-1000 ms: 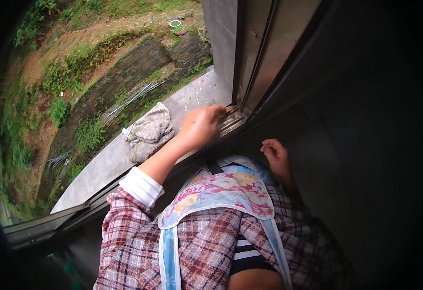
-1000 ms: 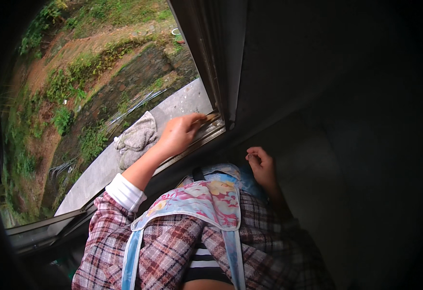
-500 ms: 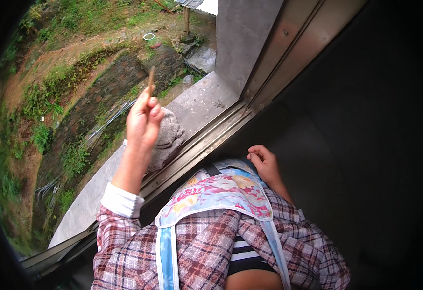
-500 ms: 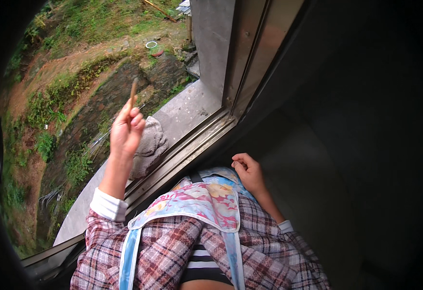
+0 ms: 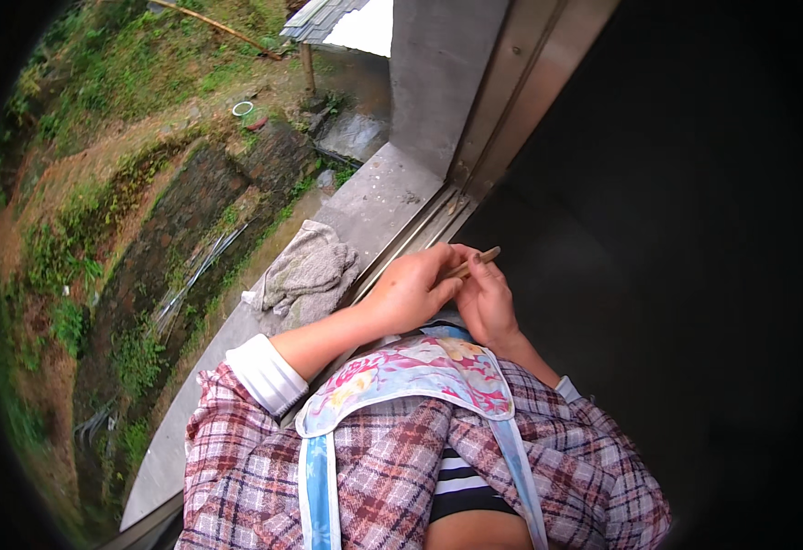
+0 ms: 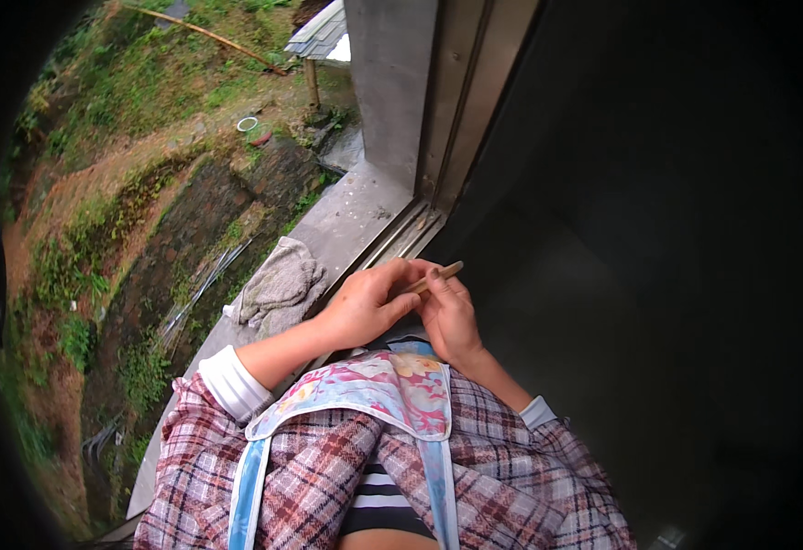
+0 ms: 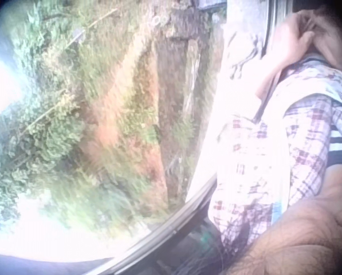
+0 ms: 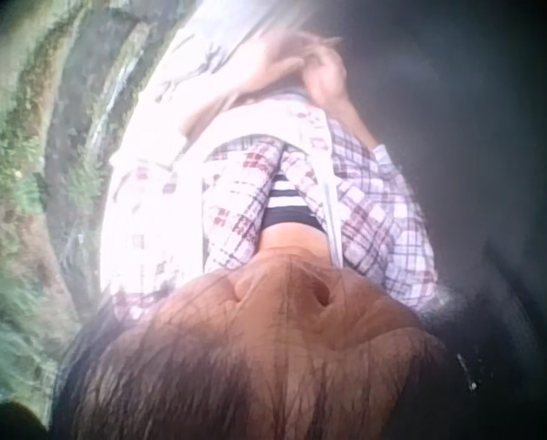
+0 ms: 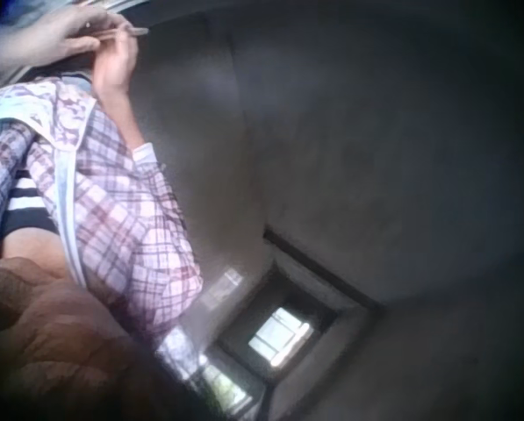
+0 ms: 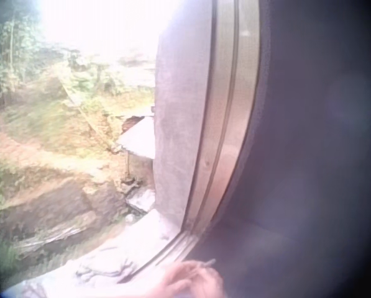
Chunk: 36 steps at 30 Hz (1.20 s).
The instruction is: The person cleans a window frame and sill using a cloth and a small stick-like tool. They wipe the frame, scrape along the edges, and rinse the cloth in a red bucket of soapy water before continuing to wipe the frame.
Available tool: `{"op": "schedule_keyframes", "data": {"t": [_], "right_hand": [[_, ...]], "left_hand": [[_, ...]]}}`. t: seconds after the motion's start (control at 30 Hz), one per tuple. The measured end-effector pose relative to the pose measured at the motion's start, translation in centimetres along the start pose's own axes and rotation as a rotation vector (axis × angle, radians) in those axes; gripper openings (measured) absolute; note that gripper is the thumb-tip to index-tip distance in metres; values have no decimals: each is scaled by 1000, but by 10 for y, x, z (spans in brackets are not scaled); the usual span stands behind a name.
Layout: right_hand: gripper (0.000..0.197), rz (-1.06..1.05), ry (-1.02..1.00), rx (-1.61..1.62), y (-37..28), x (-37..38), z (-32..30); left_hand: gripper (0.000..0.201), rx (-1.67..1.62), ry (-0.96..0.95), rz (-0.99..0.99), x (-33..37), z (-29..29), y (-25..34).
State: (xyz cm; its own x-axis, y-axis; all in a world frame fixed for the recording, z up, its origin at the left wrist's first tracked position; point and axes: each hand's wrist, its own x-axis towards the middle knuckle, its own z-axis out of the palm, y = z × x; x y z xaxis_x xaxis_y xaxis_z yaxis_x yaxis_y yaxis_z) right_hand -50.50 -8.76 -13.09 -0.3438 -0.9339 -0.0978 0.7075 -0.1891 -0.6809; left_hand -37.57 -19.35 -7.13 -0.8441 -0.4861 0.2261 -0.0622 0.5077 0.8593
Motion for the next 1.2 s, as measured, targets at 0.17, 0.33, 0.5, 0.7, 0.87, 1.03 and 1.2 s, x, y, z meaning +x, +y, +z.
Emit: {"op": "schedule_keyframes", "data": {"t": [0.17, 0.33, 0.5, 0.7, 0.87, 1.03, 1.2], "right_hand": [[24, -201, 230, 132, -27, -6, -39], [20, -136, 274, 27, -27, -31, -62], [16, 82, 369, -46, 2, -52, -59], [15, 133, 363, -84, 9, -44, -66], [14, 139, 384, -118, 11, -41, -65], [13, 140, 370, -90, 12, -36, -71], [13, 164, 369, -97, 13, -31, -68]], "left_hand": [[19, 425, -63, 225, 51, -37, -21], [23, 768, -121, 405, 79, -20, -60], [20, 914, -222, 451, 95, -2, -76], [15, 1089, -323, 453, 111, 19, -86], [13, 879, -194, 463, 103, -6, -75], [15, 1005, 114, 59, 88, -132, -88], [16, 931, 193, -194, 4, -206, -86]]}}
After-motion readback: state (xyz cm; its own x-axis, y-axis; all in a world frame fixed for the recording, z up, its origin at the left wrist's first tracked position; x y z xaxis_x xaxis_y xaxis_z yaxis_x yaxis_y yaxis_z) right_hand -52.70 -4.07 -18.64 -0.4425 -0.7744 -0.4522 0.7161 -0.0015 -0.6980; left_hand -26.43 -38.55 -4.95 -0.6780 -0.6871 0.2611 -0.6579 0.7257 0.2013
